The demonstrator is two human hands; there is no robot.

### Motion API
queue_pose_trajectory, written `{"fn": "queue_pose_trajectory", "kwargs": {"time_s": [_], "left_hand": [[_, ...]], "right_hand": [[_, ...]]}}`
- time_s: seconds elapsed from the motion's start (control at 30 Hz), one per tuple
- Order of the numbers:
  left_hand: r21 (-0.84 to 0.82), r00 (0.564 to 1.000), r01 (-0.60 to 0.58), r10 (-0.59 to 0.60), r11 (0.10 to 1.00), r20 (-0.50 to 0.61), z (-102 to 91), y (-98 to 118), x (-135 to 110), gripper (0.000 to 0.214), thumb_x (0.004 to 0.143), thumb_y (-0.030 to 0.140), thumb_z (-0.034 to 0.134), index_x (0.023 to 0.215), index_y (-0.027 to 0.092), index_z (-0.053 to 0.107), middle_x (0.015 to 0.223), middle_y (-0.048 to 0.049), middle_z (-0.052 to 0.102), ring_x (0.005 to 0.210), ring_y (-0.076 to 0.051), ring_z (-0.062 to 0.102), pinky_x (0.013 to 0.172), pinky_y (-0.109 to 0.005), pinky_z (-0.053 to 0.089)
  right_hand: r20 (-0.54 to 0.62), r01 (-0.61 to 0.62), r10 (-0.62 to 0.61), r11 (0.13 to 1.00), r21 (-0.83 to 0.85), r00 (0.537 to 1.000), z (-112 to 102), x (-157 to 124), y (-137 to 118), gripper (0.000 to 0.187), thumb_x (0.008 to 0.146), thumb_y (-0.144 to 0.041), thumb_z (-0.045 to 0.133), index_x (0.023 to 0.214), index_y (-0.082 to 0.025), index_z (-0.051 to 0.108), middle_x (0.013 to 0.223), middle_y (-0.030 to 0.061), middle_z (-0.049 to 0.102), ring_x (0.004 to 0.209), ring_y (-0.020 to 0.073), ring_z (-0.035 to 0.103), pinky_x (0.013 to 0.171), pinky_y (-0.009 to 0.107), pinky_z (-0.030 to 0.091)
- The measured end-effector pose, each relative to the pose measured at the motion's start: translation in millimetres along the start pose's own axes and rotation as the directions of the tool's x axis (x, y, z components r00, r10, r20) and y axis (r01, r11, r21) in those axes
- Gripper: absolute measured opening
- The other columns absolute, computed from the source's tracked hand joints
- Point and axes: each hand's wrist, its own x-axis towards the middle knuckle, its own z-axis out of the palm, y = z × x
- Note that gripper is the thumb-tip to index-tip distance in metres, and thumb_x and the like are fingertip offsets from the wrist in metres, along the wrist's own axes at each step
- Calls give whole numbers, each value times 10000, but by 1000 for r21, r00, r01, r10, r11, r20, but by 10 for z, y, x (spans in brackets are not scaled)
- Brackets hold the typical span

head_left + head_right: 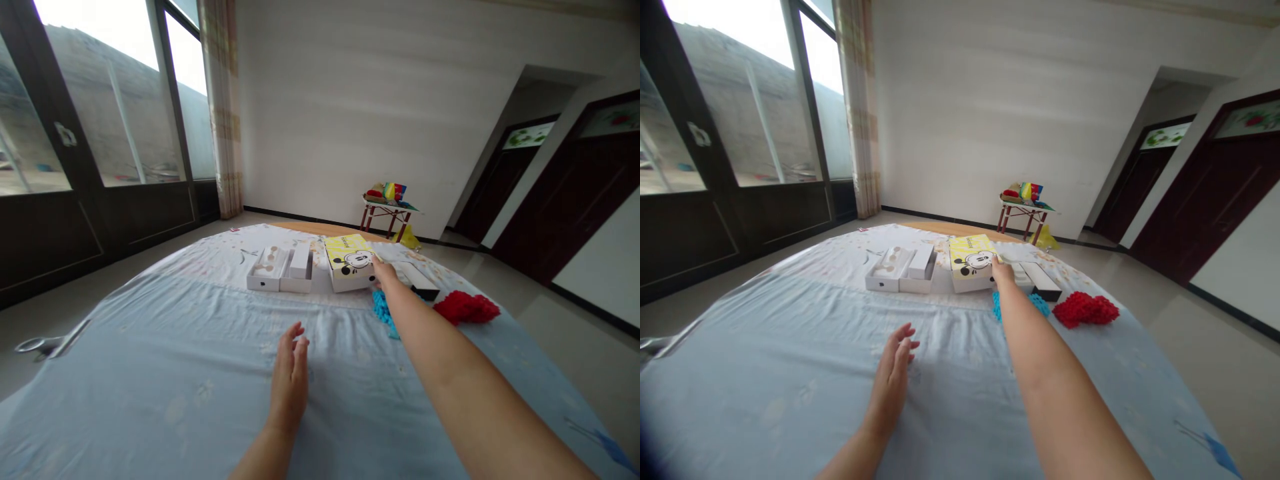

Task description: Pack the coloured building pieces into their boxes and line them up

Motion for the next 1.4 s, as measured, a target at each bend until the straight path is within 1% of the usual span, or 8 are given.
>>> {"fn": "queue_pose_trajectory", "kwargs": {"time_s": [0.23, 0.33, 0.43, 0.53, 0.73, 0.9, 1.17, 1.4], "left_hand": [[9, 1000, -3, 3, 1000, 5, 6, 36, 4, 451, 854, 472, 357, 1168, 183, 502, 1147, -119, 576, 904, -201, 617, 764, -354, 477], [13, 1000, 3, -3, 1000, 12, 13, 54, 2, 460, 852, 481, 353, 1164, 177, 504, 1140, -120, 579, 889, -201, 620, 751, -347, 478], [15, 1000, 9, -9, 1000, 16, 18, 60, 4, 461, 851, 482, 353, 1157, 175, 508, 1137, -119, 582, 881, -198, 620, 752, -344, 477], [14, 1000, 10, -11, 1000, 16, 22, 66, 6, 460, 851, 484, 349, 1145, 170, 513, 1121, -118, 589, 872, -197, 622, 752, -349, 478], [28, 999, -7, 6, 1000, 37, 18, 108, 0, 460, 854, 492, 343, 1120, 162, 523, 1084, -120, 605, 859, -203, 627, 787, -375, 473], [46, 998, 1, -4, 999, 58, 15, 119, 14, 477, 848, 506, 335, 1111, 156, 524, 1068, -124, 604, 843, -208, 622, 767, -381, 477], [93, 994, -48, 39, 995, 101, 36, 66, 49, 507, 836, 542, 310, 1094, 163, 527, 1037, -106, 603, 814, -204, 617, 750, -382, 474], [165, 986, -120, 98, 979, 137, 54, 49, 36, 442, 839, 504, 335, 1059, 184, 545, 1019, -86, 609, 823, -199, 623, 768, -381, 482]], "right_hand": [[-128, -72, 45, 975, -213, 991, -119, -115, -95, 549, 784, -408, 518, 1218, -73, 492, 1273, 256, 444, 1199, 355, 383, 944, 479, 319], [-94, 160, -203, 925, -346, 975, -22, -323, -145, 456, 804, -371, 488, 1220, -185, 506, 1344, 144, 405, 1237, 306, 327, 970, 442, 296], [124, 483, -490, 726, -491, 863, 146, -553, -168, 385, 812, -363, 476, 1165, -233, 556, 1318, 83, 453, 1226, 274, 334, 991, 412, 266], [301, 577, -497, 631, -518, 814, 269, -700, -168, 410, 799, -375, 500, 1190, -255, 534, 1312, 57, 479, 1220, 269, 343, 992, 426, 246], [299, 505, -409, 646, -572, 862, 233, -805, -225, 442, 800, -382, 501, 1223, -251, 504, 1314, 76, 478, 1245, 280, 326, 999, 454, 225], [314, 620, -536, 644, -448, 784, 133, -1159, -183, 428, 816, -392, 493, 1201, -210, 539, 1298, 86, 498, 1234, 257, 358, 1022, 401, 236], [344, 678, -592, 694, -240, 729, -185, -1968, 184, 285, 790, -313, 569, 1048, -212, 635, 1149, 55, 610, 1144, 220, 458, 995, 370, 288], [327, 638, -562, 741, -208, 760, -389, -2269, 592, 238, 783, -260, 581, 1009, -216, 638, 1089, 46, 632, 1095, 201, 493, 957, 344, 328]]}}
